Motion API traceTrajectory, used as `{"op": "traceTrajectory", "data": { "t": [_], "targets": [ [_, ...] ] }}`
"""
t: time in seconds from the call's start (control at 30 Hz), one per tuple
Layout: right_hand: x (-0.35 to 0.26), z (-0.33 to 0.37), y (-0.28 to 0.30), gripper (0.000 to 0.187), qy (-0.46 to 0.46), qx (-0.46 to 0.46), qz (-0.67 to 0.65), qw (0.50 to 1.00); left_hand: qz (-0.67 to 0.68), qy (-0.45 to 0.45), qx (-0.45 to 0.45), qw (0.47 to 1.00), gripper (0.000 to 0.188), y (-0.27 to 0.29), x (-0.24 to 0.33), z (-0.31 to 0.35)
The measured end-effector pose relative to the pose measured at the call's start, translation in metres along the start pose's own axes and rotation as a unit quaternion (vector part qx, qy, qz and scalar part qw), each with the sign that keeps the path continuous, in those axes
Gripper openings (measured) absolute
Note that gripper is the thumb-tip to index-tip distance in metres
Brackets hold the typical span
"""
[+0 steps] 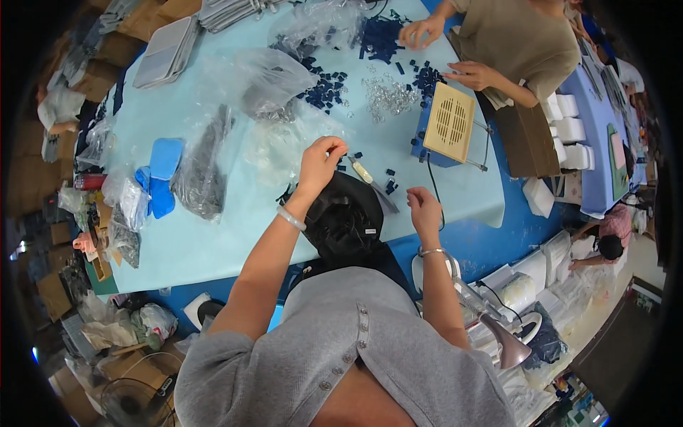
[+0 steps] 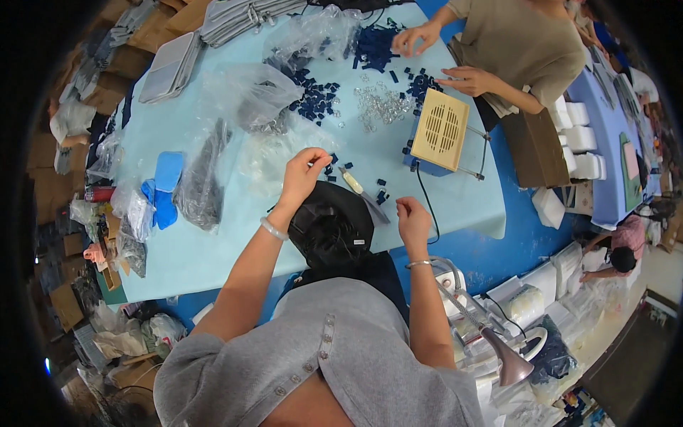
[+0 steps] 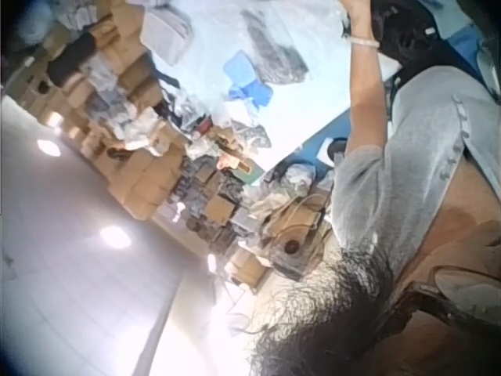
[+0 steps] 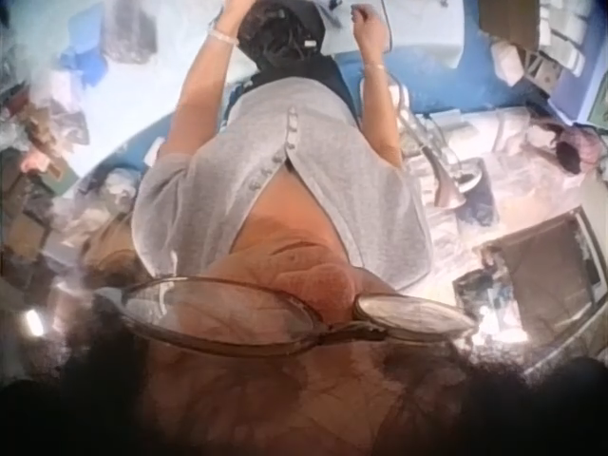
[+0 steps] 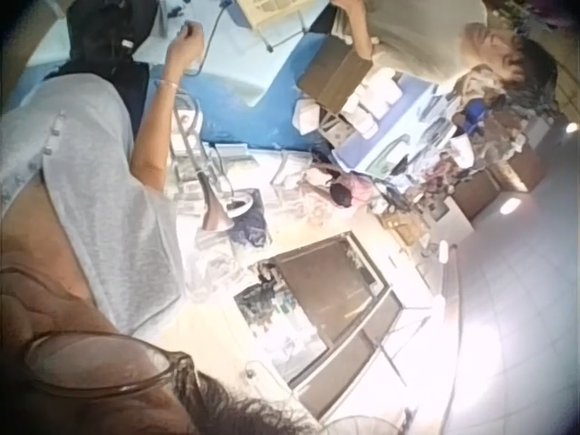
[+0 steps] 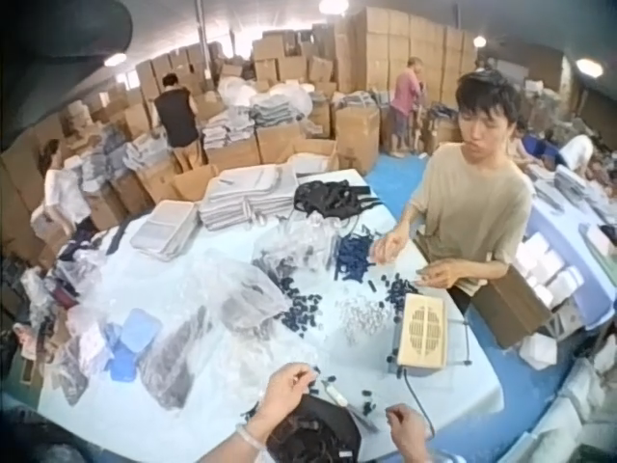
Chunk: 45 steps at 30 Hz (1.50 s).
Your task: Assembling small blue plastic components with metal clips by hand.
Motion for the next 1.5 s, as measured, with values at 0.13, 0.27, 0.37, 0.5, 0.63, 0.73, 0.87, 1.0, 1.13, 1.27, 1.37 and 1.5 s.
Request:
{"op": "traceTrajectory", "data": {
  "t": [0.13,0.27,0.37,0.5,0.63,0.73,0.87,1.0,1.13,1.27,1.37,1.5],
  "targets": [
    [-0.013,-0.009,-0.024,0.014,0.148,0.007,0.090,0.985,-0.079,0.007,-0.049,0.996,0.010,-0.023,-0.038,-0.012],
    [-0.023,-0.013,-0.045,0.020,0.230,-0.018,0.175,0.957,-0.197,-0.030,-0.120,0.973,0.014,-0.038,-0.058,-0.018],
    [-0.020,-0.014,-0.051,0.022,0.265,-0.024,0.209,0.941,-0.275,-0.056,-0.151,0.948,0.016,-0.044,-0.069,-0.016],
    [-0.022,-0.014,-0.046,0.023,0.288,-0.015,0.199,0.937,-0.259,-0.107,-0.104,0.954,0.020,-0.042,-0.053,-0.014],
    [-0.009,-0.017,-0.040,0.020,0.072,-0.082,0.004,0.994,-0.114,-0.063,-0.128,0.983,0.022,-0.044,-0.006,-0.001],
    [-0.039,-0.003,-0.029,0.017,-0.093,-0.123,-0.241,0.958,0.008,0.034,-0.185,0.982,0.022,-0.053,0.019,0.024],
    [-0.090,0.011,-0.013,0.017,-0.106,-0.119,-0.395,0.905,0.098,0.073,-0.178,0.976,0.023,-0.055,0.059,0.043],
    [-0.109,0.014,0.001,0.016,-0.060,-0.090,-0.369,0.923,0.092,0.030,-0.137,0.986,0.017,-0.047,0.079,0.041],
    [-0.126,0.016,0.018,0.013,0.036,-0.038,-0.271,0.961,0.110,0.012,-0.118,0.987,0.015,-0.044,0.097,0.041],
    [-0.143,0.021,0.032,0.011,0.111,0.020,-0.202,0.973,0.104,-0.002,-0.109,0.989,0.012,-0.045,0.106,0.041],
    [-0.148,0.023,0.041,0.010,0.142,0.058,-0.182,0.971,0.096,-0.016,-0.105,0.990,0.010,-0.047,0.114,0.042],
    [-0.157,0.025,0.053,0.011,0.147,0.073,-0.153,0.974,0.074,-0.080,-0.085,0.990,0.010,-0.045,0.134,0.042]
  ]
}}
Point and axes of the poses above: each hand's wrist, its own z-axis away from the middle knuckle, its own y-axis out of the back of the hand, x = y × z, the point moved 8 cm from there along -z, towards the middle knuckle, and after that the axes turned 10 degrees about x, right-handed, at the moved point
